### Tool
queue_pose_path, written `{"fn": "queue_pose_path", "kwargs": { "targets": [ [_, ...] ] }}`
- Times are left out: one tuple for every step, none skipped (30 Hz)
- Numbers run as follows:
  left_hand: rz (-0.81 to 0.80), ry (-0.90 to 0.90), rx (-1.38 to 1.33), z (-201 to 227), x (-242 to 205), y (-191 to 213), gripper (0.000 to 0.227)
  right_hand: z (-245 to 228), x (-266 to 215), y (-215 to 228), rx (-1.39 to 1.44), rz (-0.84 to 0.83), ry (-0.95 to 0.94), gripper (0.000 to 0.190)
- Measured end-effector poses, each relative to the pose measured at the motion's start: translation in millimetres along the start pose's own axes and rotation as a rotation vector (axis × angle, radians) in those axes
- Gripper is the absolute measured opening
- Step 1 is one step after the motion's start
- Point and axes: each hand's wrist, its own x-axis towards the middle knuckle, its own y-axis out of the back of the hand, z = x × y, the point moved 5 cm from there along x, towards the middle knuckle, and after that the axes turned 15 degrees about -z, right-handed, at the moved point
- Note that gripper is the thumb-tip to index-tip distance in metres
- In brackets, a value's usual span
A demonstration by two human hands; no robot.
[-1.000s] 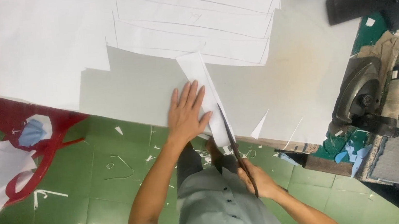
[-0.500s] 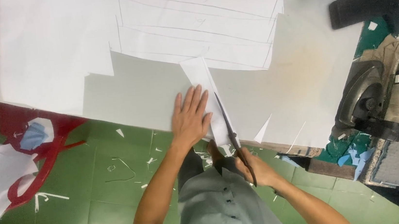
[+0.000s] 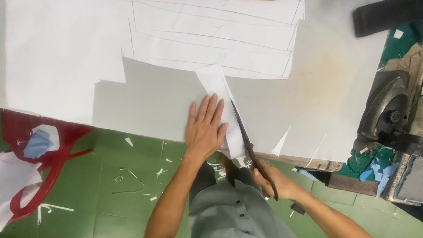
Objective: The person uses a ruler and pencil to draw straight lines on a large sheet of white paper, then uses scissors to cut along the marked lines. After cutting, the person folds the resulting paper strip.
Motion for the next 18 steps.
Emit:
{"fn": "queue_pose_path", "kwargs": {
  "targets": [
    [0.003,0.001,0.002,0,-1,1,0.061,-10,-1,4,-0.003,0.001,0.002,0.072],
    [-0.001,-0.003,-0.018,0,0,2,0.061,-21,-1,9,0.024,0.005,0.032,0.070],
    [-0.006,-0.007,-0.039,0,0,3,0.061,-31,-2,13,0.051,0.009,0.061,0.068],
    [-0.006,-0.006,-0.038,0,0,4,0.061,-34,1,14,0.050,0.009,0.061,0.068],
    [0.000,-0.021,-0.080,0,-1,4,0.060,-37,3,17,0.042,0.030,0.081,0.068],
    [0.004,-0.034,-0.120,-1,-2,5,0.059,-40,6,19,0.035,0.049,0.102,0.069],
    [0.002,-0.033,-0.119,-3,-4,-1,0.059,-34,5,14,0.036,0.047,0.103,0.069],
    [0.047,-0.065,-0.157,-4,-4,-4,0.057,-28,5,11,0.047,0.046,0.108,0.064],
    [0.091,-0.097,-0.196,-6,-5,-7,0.055,-23,4,9,0.058,0.045,0.113,0.060],
    [0.090,-0.098,-0.197,-9,-1,-5,0.055,-18,1,6,0.060,0.045,0.112,0.060],
    [0.126,-0.093,-0.160,-12,2,-2,0.053,-12,-2,4,0.080,0.043,0.107,0.062],
    [0.163,-0.089,-0.124,-15,6,1,0.052,-6,-6,2,0.099,0.042,0.102,0.064],
    [0.161,-0.091,-0.126,-15,10,12,0.052,-5,-8,0,0.101,0.043,0.101,0.064],
    [0.074,-0.108,-0.017,-13,16,18,0.054,-4,-11,-3,0.113,0.023,0.089,0.059],
    [-0.013,-0.126,0.091,-11,21,25,0.057,-3,-13,-5,0.125,0.001,0.078,0.054],
    [-0.012,-0.126,0.090,-7,20,23,0.057,-1,-14,-6,0.124,0.003,0.078,0.054],
    [-0.112,-0.068,0.144,-7,20,16,0.062,0,-16,-5,0.059,0.032,0.104,0.056],
    [-0.214,-0.010,0.198,-7,19,8,0.066,0,-17,-6,-0.004,0.060,0.131,0.060]
  ]
}}
